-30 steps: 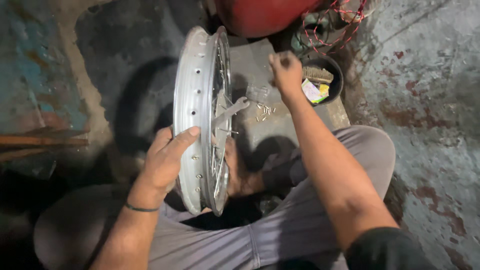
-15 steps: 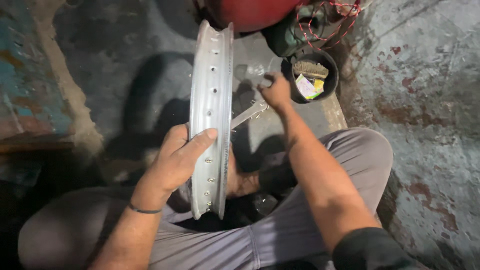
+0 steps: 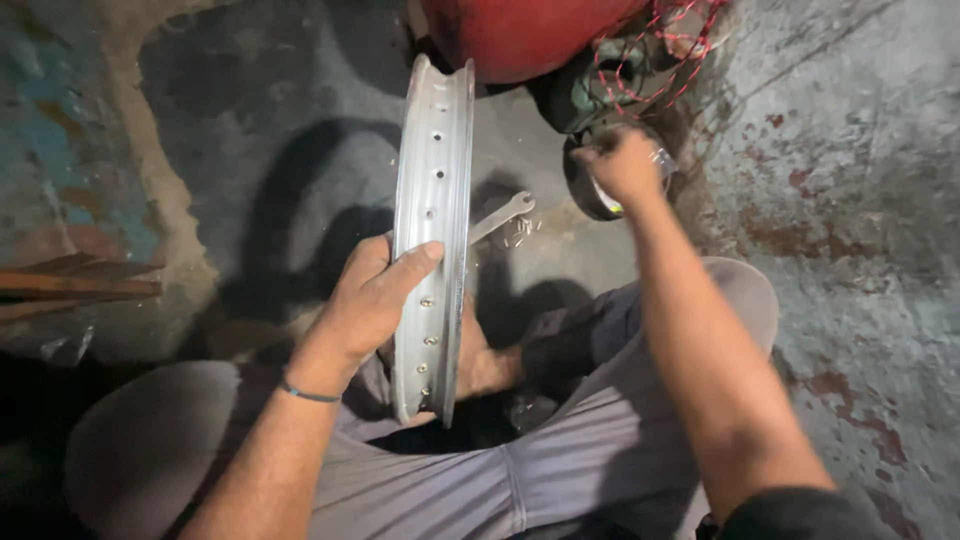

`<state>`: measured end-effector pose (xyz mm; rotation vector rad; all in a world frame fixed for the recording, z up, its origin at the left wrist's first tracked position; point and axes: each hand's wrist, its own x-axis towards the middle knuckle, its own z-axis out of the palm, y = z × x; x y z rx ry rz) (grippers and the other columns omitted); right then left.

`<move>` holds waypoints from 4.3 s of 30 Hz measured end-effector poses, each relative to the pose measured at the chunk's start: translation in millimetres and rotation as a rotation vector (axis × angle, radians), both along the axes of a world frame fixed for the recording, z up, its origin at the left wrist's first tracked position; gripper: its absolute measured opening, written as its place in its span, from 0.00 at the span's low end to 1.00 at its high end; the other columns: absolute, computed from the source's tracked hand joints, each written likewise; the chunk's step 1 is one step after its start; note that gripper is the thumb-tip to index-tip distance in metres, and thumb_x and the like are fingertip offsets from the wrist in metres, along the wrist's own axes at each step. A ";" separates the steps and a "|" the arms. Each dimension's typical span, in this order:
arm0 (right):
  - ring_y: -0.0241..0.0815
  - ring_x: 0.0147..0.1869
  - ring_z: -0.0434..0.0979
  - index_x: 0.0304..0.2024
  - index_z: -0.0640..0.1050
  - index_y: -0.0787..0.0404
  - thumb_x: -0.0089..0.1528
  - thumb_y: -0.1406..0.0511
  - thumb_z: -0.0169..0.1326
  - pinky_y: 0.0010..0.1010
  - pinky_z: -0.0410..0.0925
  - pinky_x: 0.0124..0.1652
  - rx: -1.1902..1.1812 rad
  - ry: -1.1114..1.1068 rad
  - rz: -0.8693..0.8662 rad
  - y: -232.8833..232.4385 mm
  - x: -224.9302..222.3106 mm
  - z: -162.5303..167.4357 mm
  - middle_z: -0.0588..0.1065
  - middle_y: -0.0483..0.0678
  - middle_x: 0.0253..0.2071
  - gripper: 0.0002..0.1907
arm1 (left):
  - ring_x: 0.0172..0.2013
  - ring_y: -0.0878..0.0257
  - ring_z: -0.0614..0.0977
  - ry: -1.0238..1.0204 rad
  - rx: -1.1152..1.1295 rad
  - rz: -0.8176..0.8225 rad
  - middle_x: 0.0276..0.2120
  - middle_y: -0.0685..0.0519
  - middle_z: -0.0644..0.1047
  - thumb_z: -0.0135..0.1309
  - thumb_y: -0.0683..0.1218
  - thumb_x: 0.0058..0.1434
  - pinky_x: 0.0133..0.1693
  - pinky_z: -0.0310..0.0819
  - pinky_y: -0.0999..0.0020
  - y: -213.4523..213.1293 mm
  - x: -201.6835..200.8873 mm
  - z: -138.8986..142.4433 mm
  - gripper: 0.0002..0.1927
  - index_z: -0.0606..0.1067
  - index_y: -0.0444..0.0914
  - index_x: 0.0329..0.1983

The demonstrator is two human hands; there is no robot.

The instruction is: The person sits on the floor and inserts metal spokes into a bicycle wheel rim, then secures them with small fasteners. The person repeatedly picks up spokes and fasteners from the floor and attaches them to the rim by hand.

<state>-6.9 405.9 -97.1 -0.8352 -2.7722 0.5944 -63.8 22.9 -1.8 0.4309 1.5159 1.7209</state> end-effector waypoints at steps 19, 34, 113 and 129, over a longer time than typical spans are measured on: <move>0.35 0.42 0.79 0.47 0.80 0.69 0.64 0.69 0.55 0.31 0.75 0.42 -0.968 0.493 0.335 -189.4 -70.3 21.0 0.82 0.49 0.40 0.11 | 0.35 0.65 0.82 -0.177 0.109 -0.019 0.35 0.51 0.81 0.53 0.53 0.65 0.40 0.79 0.69 0.5 9.2 2.6 0.20 0.78 0.31 0.47; 0.40 0.23 0.73 0.41 0.70 0.65 0.66 0.67 0.56 0.29 0.68 0.28 -1.355 0.623 -0.157 -248.9 89.8 89.3 0.72 0.49 0.21 0.09 | 0.31 0.63 0.81 -0.193 0.046 0.007 0.32 0.48 0.82 0.54 0.53 0.64 0.35 0.77 0.64 -1.1 8.1 -8.3 0.21 0.78 0.28 0.44; 0.38 0.23 0.69 0.38 0.73 0.62 0.64 0.67 0.58 0.32 0.65 0.25 -1.542 0.715 -0.230 -209.0 39.8 77.4 0.69 0.45 0.23 0.06 | 0.38 0.67 0.81 0.064 -0.084 0.049 0.37 0.51 0.83 0.53 0.53 0.64 0.43 0.77 0.67 8.1 15.7 -5.9 0.22 0.80 0.30 0.48; 0.40 0.21 0.70 0.38 0.74 0.66 0.68 0.61 0.50 0.29 0.62 0.25 -1.303 0.492 -0.225 -192.8 30.8 64.0 0.72 0.49 0.20 0.13 | 0.47 0.37 0.77 1.049 -0.347 -0.002 0.40 0.35 0.78 0.52 0.35 0.44 0.50 0.70 0.52 -21.8 -11.3 -19.2 0.18 0.77 0.30 0.41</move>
